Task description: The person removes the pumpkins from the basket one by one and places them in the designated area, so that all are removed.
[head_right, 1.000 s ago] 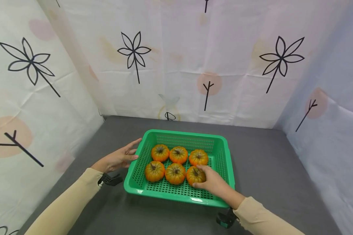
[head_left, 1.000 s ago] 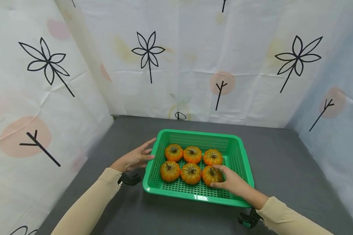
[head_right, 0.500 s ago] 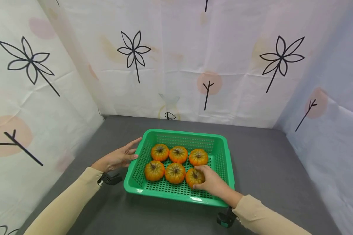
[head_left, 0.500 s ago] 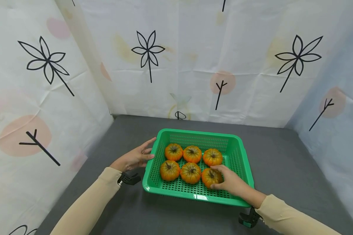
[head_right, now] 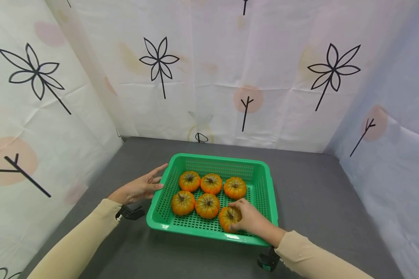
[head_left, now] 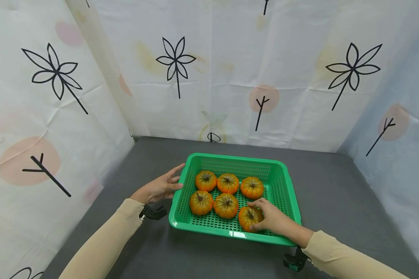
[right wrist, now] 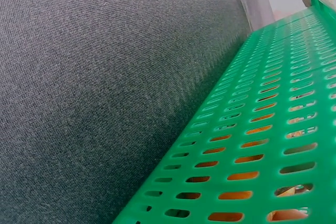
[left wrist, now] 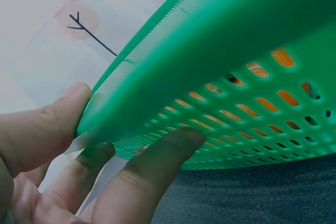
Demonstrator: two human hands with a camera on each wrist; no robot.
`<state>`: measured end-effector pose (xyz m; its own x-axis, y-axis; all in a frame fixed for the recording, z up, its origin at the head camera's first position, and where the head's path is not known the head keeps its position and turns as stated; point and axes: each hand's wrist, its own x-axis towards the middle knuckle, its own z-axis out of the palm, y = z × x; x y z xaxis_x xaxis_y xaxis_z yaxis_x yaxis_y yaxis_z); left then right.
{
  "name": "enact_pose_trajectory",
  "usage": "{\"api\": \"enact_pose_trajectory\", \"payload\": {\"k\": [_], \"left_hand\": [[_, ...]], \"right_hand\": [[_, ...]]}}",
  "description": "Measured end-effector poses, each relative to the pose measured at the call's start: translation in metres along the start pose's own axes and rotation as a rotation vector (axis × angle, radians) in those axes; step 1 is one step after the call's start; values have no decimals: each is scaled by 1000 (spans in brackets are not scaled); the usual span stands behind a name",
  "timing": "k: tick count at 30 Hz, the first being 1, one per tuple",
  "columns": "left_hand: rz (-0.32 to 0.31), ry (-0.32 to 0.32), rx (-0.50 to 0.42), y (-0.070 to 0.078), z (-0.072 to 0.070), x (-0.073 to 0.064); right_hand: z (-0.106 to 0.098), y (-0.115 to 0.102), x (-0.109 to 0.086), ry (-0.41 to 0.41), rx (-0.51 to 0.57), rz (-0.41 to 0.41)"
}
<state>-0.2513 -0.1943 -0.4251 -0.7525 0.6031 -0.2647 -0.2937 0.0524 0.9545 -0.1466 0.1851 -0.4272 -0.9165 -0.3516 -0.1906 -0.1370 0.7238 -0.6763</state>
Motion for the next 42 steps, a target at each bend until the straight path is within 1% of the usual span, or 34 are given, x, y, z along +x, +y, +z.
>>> {"api": "enact_pose_trajectory", "payload": {"k": [5,18,22,30,36,42], "left_hand": [[-1,2,1,0,0,0],[-3,-14,-3,0,-3,-1],[-4,-14,-7,1,-2,-1],[-14,-16,-2,1,-2,-3],[-6,-17,-1,3,0,-1],[-16,-10,-11,2,1,-1]], "right_hand": [[0,-1,0,-4,-8,-1],[1,0,1,-34,14,-12],[1,1,2,-33,6,-13],[1,0,3,-40,24,-3],[0,0,1,-37,13,-9],[0,0,1,-38,6,-12]]}}
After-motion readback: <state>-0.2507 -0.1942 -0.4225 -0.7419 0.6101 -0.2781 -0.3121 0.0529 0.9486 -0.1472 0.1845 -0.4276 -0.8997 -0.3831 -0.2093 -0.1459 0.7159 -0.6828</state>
